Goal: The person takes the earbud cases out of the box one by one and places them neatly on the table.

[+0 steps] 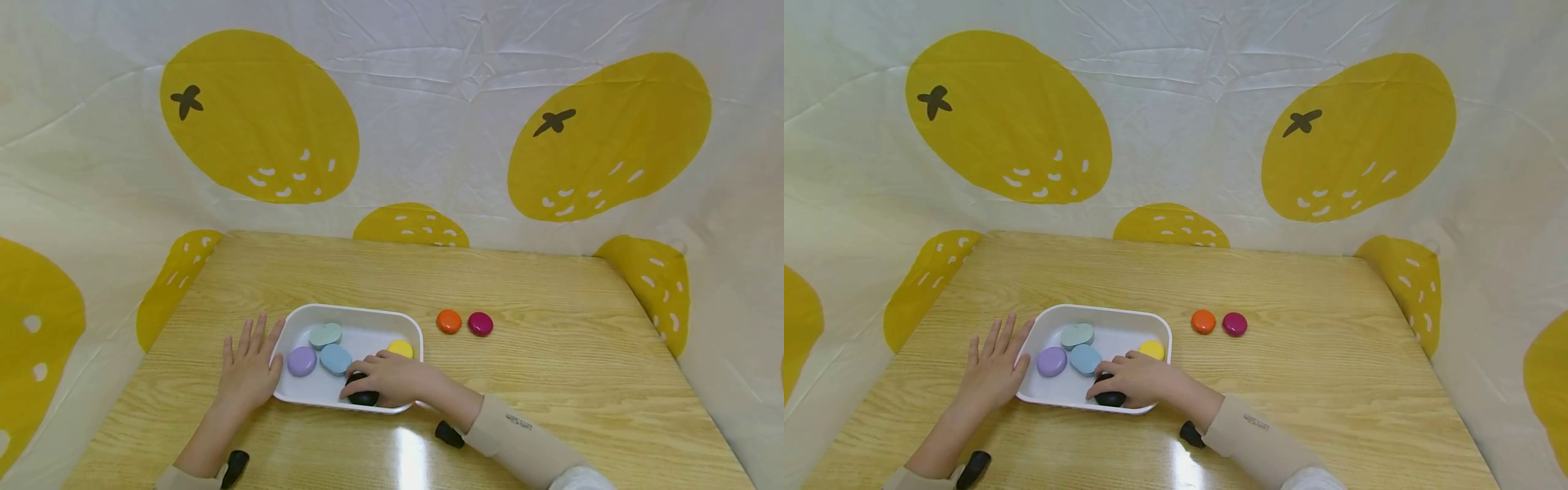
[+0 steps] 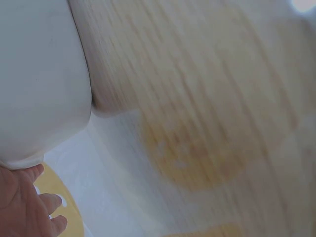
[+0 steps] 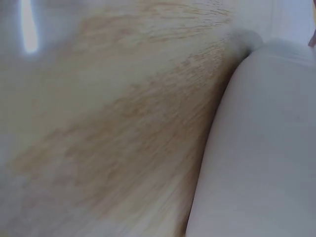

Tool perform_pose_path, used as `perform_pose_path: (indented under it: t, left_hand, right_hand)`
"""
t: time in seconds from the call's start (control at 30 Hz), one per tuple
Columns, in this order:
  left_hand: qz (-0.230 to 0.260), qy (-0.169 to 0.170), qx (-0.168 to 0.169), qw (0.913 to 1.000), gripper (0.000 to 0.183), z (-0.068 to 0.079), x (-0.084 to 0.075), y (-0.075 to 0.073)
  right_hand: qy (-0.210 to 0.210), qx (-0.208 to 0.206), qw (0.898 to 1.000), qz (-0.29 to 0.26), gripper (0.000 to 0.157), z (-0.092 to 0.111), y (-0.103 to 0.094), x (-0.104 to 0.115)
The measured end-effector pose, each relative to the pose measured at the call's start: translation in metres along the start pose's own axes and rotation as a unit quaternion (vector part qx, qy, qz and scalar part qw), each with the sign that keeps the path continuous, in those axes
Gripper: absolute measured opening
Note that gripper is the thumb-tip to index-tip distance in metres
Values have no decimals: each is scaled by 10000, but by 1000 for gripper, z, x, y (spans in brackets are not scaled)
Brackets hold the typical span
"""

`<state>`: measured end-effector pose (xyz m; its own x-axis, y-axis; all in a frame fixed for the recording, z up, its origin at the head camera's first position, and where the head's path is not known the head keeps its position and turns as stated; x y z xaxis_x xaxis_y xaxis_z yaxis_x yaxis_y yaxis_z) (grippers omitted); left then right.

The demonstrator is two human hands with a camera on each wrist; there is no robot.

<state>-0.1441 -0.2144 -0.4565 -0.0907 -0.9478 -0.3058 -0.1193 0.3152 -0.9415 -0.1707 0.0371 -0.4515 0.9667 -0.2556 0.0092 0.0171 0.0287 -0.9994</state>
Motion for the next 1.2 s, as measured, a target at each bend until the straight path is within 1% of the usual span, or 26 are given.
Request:
perform_pose_path:
  t: [0.33, 0.5, 0.67, 0.73, 0.8, 0.87, 0.97, 1.1, 1.2]
  left_hand:
    - [-16, -4, 27, 10000, 54, 0, -1, 0]
    - [-1, 7, -4, 10000, 54, 0, -2, 0]
    - [69, 6, -37, 10000, 54, 1, -2, 0]
    - [62, -5, -18, 10000, 54, 1, -2, 0]
    - [47, -21, 16, 10000, 54, 1, -1, 1]
    - [42, -32, 35, 10000, 54, 1, -1, 1]
    - [38, -46, 60, 10000, 54, 0, -1, 0]
    - [39, -50, 62, 10000, 54, -1, -1, -1]
    - [46, -52, 81, 9999, 54, -1, -1, -1]
  right_hand:
    - [122, 165, 9997, -154, 44, -2, -1, 2]
    - [278, 131, 9991, -298, 46, -1, -1, 1]
    - [453, -157, 9976, -503, 49, 4, -8, -5]
    - [551, -403, 9963, -526, 51, 8, -13, -9]
    - [671, -769, 9931, -579, 54, 13, -18, -16]
    - [849, -1170, 9870, -697, 55, 21, -26, -23]
    - [1273, -1799, 9715, -874, 56, 36, -37, -35]
    - [1948, -2519, 9431, -962, 55, 59, -49, -52]
    - [2510, -2875, 9197, -925, 54, 77, -51, -64]
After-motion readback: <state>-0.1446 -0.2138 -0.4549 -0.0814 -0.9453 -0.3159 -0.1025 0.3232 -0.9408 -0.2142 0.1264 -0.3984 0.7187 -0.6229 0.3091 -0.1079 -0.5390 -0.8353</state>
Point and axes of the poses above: each hand's wrist, its own z-axis away from the middle knuckle, its own y-axis out of the palm, x = y × z, the point moved 2 cm from there along -z, towards the middle knuckle, and after that the axes turned 4 degrees about -x, right-handed, at the moved point
